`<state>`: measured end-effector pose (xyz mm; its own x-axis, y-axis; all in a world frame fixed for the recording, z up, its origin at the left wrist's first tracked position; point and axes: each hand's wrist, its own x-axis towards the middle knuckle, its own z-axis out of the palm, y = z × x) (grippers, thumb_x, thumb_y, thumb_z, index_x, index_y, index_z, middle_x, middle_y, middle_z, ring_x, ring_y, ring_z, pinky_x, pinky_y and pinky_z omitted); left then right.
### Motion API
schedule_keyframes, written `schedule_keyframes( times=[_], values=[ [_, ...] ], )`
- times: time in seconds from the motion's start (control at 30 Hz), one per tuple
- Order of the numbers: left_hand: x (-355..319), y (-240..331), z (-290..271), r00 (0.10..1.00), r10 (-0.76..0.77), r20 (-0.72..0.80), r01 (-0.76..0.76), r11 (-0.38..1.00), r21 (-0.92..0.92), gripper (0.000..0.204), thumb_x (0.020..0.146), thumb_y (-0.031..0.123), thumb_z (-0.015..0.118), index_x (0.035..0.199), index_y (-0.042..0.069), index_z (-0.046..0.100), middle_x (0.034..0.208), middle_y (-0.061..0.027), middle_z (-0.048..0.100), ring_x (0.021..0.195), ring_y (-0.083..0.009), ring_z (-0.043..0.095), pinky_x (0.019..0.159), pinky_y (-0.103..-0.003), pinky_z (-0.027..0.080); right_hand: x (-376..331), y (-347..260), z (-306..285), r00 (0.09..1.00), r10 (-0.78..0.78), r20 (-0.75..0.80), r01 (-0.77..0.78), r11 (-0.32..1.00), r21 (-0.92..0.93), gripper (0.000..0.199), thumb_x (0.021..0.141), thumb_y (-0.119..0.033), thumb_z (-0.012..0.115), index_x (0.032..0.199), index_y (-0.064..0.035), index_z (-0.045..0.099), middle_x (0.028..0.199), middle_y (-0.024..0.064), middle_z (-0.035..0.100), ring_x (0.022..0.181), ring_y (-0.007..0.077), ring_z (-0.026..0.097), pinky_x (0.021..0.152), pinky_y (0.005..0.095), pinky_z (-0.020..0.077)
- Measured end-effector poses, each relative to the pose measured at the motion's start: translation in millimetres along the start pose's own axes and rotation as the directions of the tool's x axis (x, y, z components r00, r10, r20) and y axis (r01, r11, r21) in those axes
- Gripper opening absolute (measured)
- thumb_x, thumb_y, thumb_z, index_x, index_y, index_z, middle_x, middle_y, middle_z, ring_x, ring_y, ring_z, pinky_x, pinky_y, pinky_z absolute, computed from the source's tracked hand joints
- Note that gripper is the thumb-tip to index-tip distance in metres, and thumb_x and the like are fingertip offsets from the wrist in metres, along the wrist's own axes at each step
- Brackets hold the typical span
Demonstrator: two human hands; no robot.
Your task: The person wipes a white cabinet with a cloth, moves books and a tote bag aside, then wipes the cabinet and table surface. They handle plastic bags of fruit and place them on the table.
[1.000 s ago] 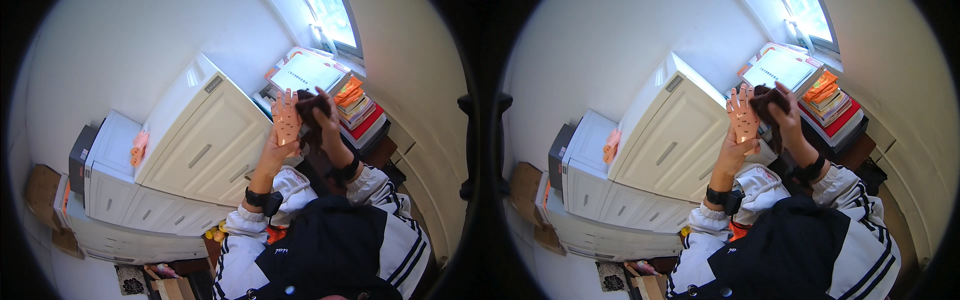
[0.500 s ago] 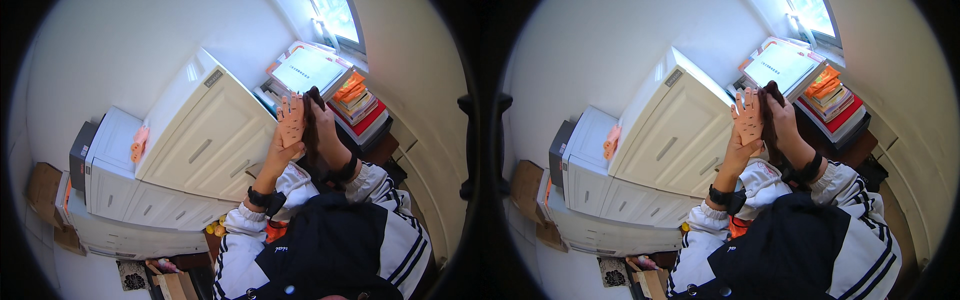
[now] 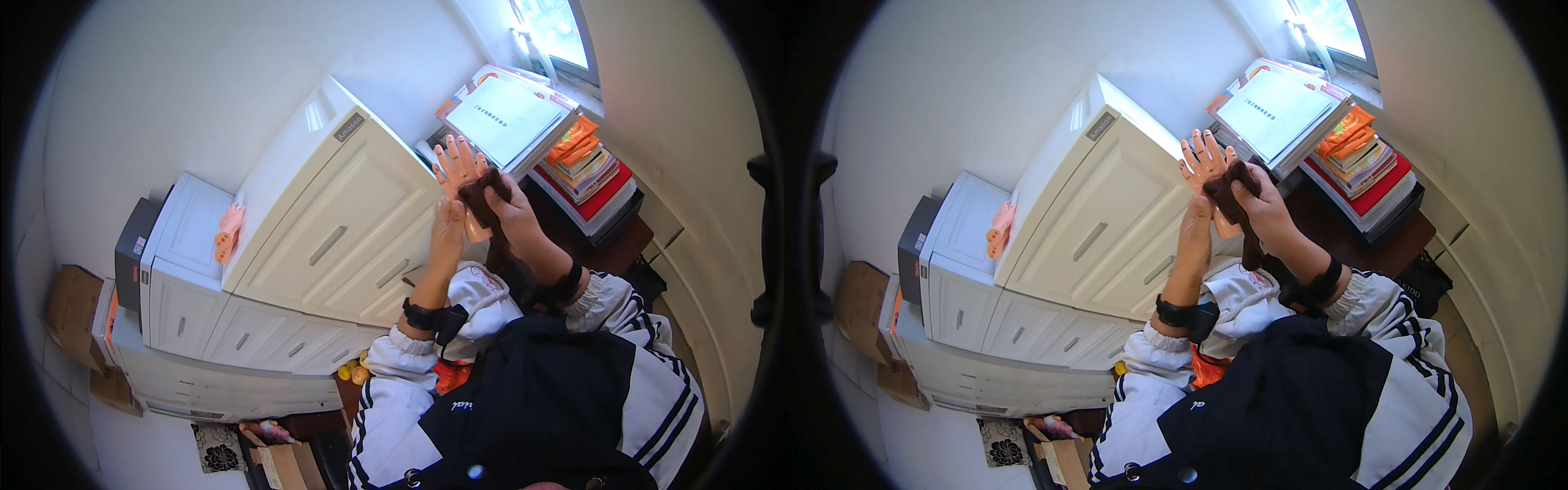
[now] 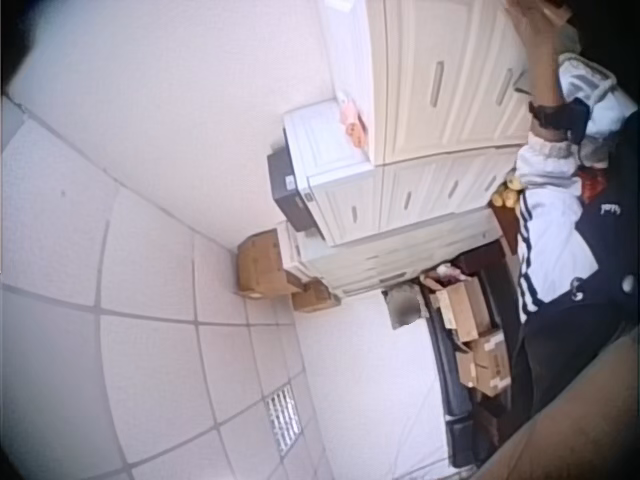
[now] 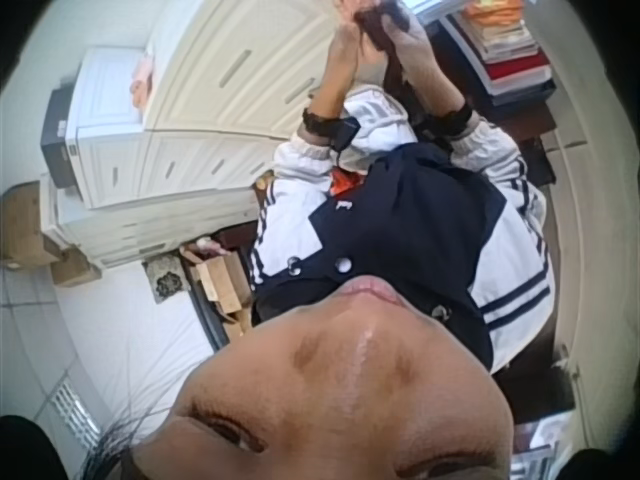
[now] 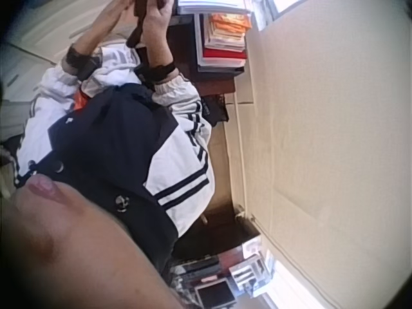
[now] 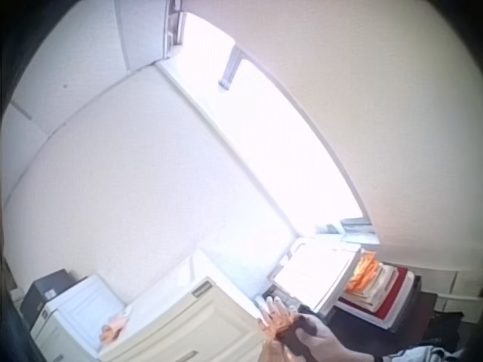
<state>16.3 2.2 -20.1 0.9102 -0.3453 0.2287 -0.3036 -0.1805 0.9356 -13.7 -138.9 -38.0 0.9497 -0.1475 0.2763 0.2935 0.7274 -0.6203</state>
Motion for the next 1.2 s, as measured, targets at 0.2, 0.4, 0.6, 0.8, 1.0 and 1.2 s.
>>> schedule_keyframes(
  times=[0.2, 0.4, 0.6, 0.8, 1.0, 1.2],
  values=[
    [-3, 14, -20, 0.994, -0.074, 0.078, 0.094, 0.949, -0.301, 0.030, 0.099, 0.021, 0.059, 0.121, 0.002, 0.059, 0.114, -0.0070, 0.066, 0.101, -0.0160, 0.064, 0.084, -0.033, 0.054, 9, -7, -21, 0.981, -0.081, 0.179, 0.126, 0.957, -0.260, 0.042, 0.095, -0.002, 0.057, 0.137, -0.0022, 0.047, 0.116, 0.0072, 0.059, 0.105, 0.0123, 0.056, 0.092, 0.0257, 0.0465],
    [-3, 27, -15, 0.982, -0.174, -0.076, 0.121, 0.880, -0.458, 0.026, 0.096, 0.016, 0.062, 0.118, 0.003, 0.060, 0.109, -0.0089, 0.068, 0.094, -0.0190, 0.069, 0.080, -0.032, 0.059, 17, -29, -23, 0.966, -0.021, -0.258, -0.001, 0.996, -0.084, 0.045, 0.098, -0.018, 0.058, 0.133, 0.0019, 0.039, 0.111, 0.0144, 0.060, 0.100, 0.0201, 0.062, 0.083, 0.0295, 0.0551],
    [5, 31, -2, 0.972, -0.184, -0.145, 0.094, 0.873, -0.479, 0.023, 0.093, 0.014, 0.065, 0.112, -0.001, 0.066, 0.106, -0.0093, 0.068, 0.090, -0.0181, 0.068, 0.077, -0.029, 0.058, -2, -5, -8, 0.832, -0.432, 0.349, 0.502, 0.317, -0.805, 0.079, 0.076, -0.014, 0.078, 0.139, 0.0032, 0.034, 0.133, 0.0207, 0.051, 0.123, 0.0335, 0.051, 0.107, 0.0398, 0.0385],
    [-6, 33, 4, 0.970, -0.176, -0.170, 0.097, 0.914, -0.394, 0.023, 0.092, 0.013, 0.067, 0.103, -0.007, 0.068, 0.100, -0.0126, 0.070, 0.081, -0.0190, 0.070, 0.070, -0.029, 0.058, -7, -1, -8, 0.813, -0.328, 0.482, 0.531, 0.075, -0.844, 0.084, 0.066, -0.015, 0.080, 0.137, 0.0035, 0.039, 0.133, 0.0233, 0.050, 0.118, 0.0400, 0.053, 0.099, 0.0443, 0.0439],
    [-10, 33, -5, 0.980, -0.124, -0.157, 0.047, 0.906, -0.421, 0.021, 0.091, 0.011, 0.068, 0.104, -0.005, 0.069, 0.094, -0.0080, 0.070, 0.076, -0.0143, 0.067, 0.068, -0.025, 0.055, -8, -4, -3, 0.804, -0.334, 0.491, 0.541, 0.071, -0.838, 0.077, 0.068, -0.008, 0.076, 0.135, 0.0033, 0.042, 0.127, 0.0240, 0.053, 0.115, 0.0425, 0.053, 0.100, 0.0450, 0.0430],
    [-12, 31, -13, 0.987, -0.121, -0.105, 0.064, 0.900, -0.432, 0.021, 0.090, 0.009, 0.068, 0.105, -0.005, 0.068, 0.098, -0.0091, 0.070, 0.086, -0.0150, 0.067, 0.073, -0.026, 0.055, -8, -15, -4, 0.796, -0.406, 0.448, 0.576, 0.285, -0.766, 0.053, 0.072, 0.003, 0.068, 0.123, 0.0003, 0.054, 0.121, 0.0217, 0.057, 0.109, 0.0402, 0.058, 0.094, 0.0423, 0.0483]
  ],
)
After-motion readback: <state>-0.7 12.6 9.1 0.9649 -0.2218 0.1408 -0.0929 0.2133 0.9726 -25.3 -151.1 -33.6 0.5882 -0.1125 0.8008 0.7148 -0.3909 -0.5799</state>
